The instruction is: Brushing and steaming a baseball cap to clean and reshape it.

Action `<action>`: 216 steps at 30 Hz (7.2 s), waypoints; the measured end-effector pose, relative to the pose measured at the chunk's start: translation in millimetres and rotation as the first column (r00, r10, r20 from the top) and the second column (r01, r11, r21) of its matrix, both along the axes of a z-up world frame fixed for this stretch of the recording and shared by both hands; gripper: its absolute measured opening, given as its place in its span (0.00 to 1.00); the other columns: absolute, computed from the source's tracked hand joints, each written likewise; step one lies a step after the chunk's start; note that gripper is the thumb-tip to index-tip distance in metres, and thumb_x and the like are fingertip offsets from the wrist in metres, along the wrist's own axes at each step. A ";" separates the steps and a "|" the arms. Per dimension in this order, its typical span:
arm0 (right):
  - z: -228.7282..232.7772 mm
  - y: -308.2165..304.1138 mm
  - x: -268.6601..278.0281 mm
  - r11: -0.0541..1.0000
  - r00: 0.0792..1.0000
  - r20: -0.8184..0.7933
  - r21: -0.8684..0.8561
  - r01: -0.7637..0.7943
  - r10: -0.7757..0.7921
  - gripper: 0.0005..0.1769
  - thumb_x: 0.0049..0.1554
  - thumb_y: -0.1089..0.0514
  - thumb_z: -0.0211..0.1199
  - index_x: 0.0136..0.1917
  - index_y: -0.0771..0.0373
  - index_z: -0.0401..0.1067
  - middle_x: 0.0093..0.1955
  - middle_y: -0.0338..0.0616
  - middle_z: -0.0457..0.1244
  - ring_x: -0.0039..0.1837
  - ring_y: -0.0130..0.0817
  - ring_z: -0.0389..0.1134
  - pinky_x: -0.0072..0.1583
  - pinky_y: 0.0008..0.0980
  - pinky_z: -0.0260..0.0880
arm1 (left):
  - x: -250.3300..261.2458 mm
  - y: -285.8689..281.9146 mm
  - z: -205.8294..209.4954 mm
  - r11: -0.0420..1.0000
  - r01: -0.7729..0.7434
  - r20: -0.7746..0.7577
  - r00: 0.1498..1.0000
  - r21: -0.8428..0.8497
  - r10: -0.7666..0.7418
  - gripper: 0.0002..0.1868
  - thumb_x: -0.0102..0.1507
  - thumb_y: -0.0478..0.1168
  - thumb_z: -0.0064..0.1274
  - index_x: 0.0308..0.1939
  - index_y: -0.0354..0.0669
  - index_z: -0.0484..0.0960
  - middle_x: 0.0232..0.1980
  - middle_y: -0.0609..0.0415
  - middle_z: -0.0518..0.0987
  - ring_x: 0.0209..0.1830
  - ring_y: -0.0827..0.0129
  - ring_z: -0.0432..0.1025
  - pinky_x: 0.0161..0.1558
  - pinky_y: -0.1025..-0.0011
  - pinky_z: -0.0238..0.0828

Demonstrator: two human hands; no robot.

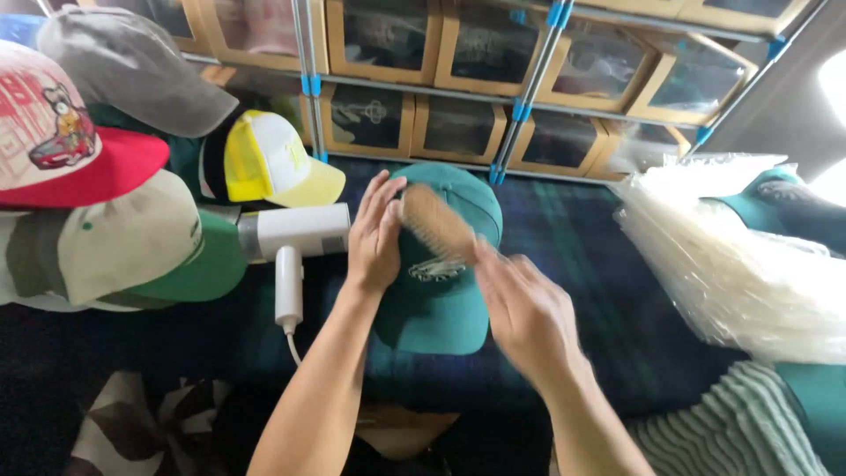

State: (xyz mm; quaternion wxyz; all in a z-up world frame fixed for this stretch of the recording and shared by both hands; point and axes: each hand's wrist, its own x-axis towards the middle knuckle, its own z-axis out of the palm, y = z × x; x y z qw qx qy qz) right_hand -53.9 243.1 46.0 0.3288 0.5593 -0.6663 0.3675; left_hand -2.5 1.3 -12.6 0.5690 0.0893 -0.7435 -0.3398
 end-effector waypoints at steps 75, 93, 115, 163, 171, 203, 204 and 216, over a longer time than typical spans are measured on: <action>68.9 -110.9 -172.6 0.594 0.872 0.320 0.803 -0.044 -0.369 0.25 0.65 0.44 0.47 0.60 0.58 0.78 0.55 0.62 0.71 0.59 0.61 0.71 0.64 0.57 0.69 | 9.0 11.8 13.7 0.993 0.041 0.020 0.999 0.111 -0.044 0.23 0.74 0.53 0.35 0.68 0.56 0.75 0.74 0.42 0.68 0.75 0.44 0.61 0.72 0.48 0.55; 35.6 -9.8 -87.3 0.940 0.894 0.372 0.315 0.130 -0.249 0.23 0.68 0.52 0.51 0.74 0.55 0.68 0.65 0.51 0.68 0.65 0.50 0.69 0.65 0.50 0.70 | 3.7 13.3 8.0 0.990 0.022 -0.033 0.999 0.140 -0.017 0.22 0.73 0.54 0.39 0.67 0.59 0.78 0.72 0.47 0.72 0.74 0.48 0.63 0.71 0.50 0.59; -61.2 17.8 -64.5 0.989 0.470 0.877 0.034 0.145 -0.099 0.20 0.64 0.50 0.59 0.68 0.49 0.75 0.67 0.45 0.68 0.68 0.46 0.68 0.61 0.47 0.71 | 6.5 16.6 12.3 0.982 0.035 -0.026 0.999 0.186 -0.030 0.22 0.73 0.56 0.39 0.66 0.61 0.77 0.73 0.47 0.70 0.72 0.48 0.65 0.71 0.50 0.61; -92.4 0.8 0.2 0.952 0.607 0.789 -0.110 0.285 -0.091 0.25 0.68 0.56 0.50 0.77 0.49 0.63 0.37 0.49 0.68 0.40 0.43 0.70 0.46 0.45 0.71 | -2.8 10.0 8.7 0.992 0.059 -0.087 0.995 0.112 -0.049 0.19 0.73 0.52 0.42 0.64 0.57 0.79 0.68 0.48 0.75 0.75 0.52 0.64 0.73 0.53 0.57; -104.5 -27.2 -66.7 0.992 0.162 0.985 -0.073 0.103 0.056 0.23 0.66 0.51 0.52 0.72 0.49 0.69 0.26 0.53 0.60 0.23 0.43 0.58 0.20 0.37 0.53 | 4.3 10.4 9.7 0.991 0.049 -0.072 0.997 0.124 -0.041 0.20 0.74 0.52 0.40 0.64 0.53 0.79 0.67 0.47 0.76 0.75 0.51 0.63 0.74 0.51 0.56; -72.8 37.9 -93.6 0.981 0.987 -0.031 -0.125 0.151 -0.156 0.05 0.63 0.63 0.67 0.51 0.66 0.78 0.46 0.51 0.71 0.47 0.53 0.73 0.46 0.45 0.73 | 2.0 3.6 5.5 0.993 0.085 -0.048 0.996 0.085 -0.082 0.22 0.75 0.55 0.37 0.67 0.55 0.75 0.71 0.46 0.71 0.77 0.48 0.59 0.75 0.48 0.53; -86.8 53.2 -112.7 0.947 0.950 -0.085 -0.144 0.286 -0.300 0.04 0.62 0.66 0.70 0.51 0.67 0.78 0.47 0.54 0.70 0.48 0.54 0.73 0.47 0.46 0.73 | 2.0 5.2 2.2 0.991 0.099 -0.062 0.994 0.089 -0.094 0.21 0.75 0.54 0.37 0.67 0.54 0.76 0.69 0.47 0.73 0.77 0.50 0.60 0.76 0.49 0.52; -77.8 65.0 -57.5 0.967 0.946 0.322 0.232 -0.108 0.028 0.10 0.57 0.57 0.69 0.49 0.65 0.78 0.43 0.55 0.72 0.48 0.58 0.73 0.48 0.50 0.73 | 0.2 -2.6 -2.8 0.985 0.140 -0.036 0.990 0.098 -0.137 0.21 0.75 0.55 0.37 0.67 0.54 0.73 0.70 0.49 0.72 0.78 0.51 0.57 0.78 0.49 0.49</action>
